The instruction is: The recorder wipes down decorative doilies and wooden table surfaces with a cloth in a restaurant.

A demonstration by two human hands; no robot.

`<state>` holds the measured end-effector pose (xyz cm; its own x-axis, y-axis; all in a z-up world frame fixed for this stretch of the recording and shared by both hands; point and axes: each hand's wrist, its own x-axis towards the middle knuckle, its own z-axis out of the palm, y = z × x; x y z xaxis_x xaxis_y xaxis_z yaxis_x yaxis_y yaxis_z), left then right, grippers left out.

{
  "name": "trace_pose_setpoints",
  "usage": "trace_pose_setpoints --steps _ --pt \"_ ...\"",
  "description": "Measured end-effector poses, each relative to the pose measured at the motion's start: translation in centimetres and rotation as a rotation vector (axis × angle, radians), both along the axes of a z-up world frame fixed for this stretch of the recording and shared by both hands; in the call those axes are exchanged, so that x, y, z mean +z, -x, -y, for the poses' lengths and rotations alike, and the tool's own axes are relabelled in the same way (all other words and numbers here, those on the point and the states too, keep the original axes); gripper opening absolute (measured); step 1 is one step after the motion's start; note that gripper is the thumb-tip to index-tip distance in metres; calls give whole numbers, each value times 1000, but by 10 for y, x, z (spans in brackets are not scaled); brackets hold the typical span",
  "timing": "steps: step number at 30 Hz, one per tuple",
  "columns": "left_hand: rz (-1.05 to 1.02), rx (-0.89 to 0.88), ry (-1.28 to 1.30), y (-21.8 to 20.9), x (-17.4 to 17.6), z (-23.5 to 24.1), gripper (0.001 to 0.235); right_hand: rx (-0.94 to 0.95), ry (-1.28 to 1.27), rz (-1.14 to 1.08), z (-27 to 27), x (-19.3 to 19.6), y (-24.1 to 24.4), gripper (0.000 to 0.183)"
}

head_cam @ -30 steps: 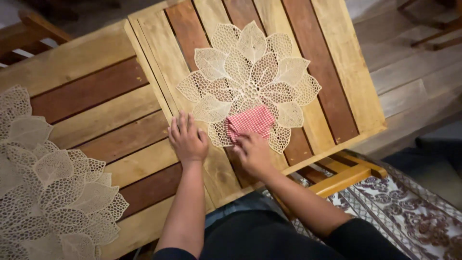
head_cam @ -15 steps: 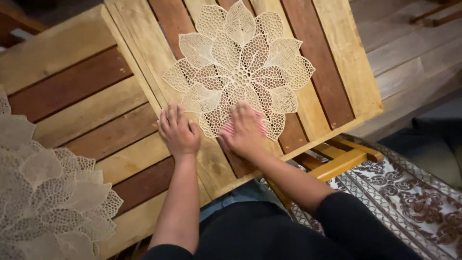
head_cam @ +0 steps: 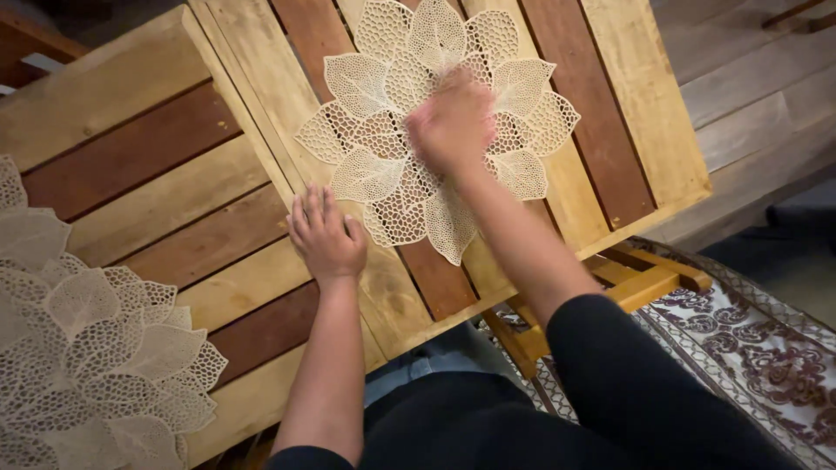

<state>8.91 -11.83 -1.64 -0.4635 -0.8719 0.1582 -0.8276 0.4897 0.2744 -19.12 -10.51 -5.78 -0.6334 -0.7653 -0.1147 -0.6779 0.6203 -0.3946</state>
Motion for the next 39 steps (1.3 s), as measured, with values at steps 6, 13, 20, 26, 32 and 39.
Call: trace_pose_setpoints --steps 6,13,20,26,32,39 --pt "-20 -3 -28 1 6 0 59 435 40 46 -91 48 -103 89" --pt "-18 -1 -13 1 7 0 59 165 -9 7 -116 40 10 94" --pt "-12 4 -6 -1 5 0 59 121 43 -142 -10 11 12 85" --pt "-21 -22 2 3 5 2 60 245 330 -107 -77 58 -78 72" --pt "-14 -9 -15 3 5 1 60 -21 215 28 -140 60 5 58" --pt "13 -1 -13 2 6 0 60 -260 327 -341 -62 -24 126 45"
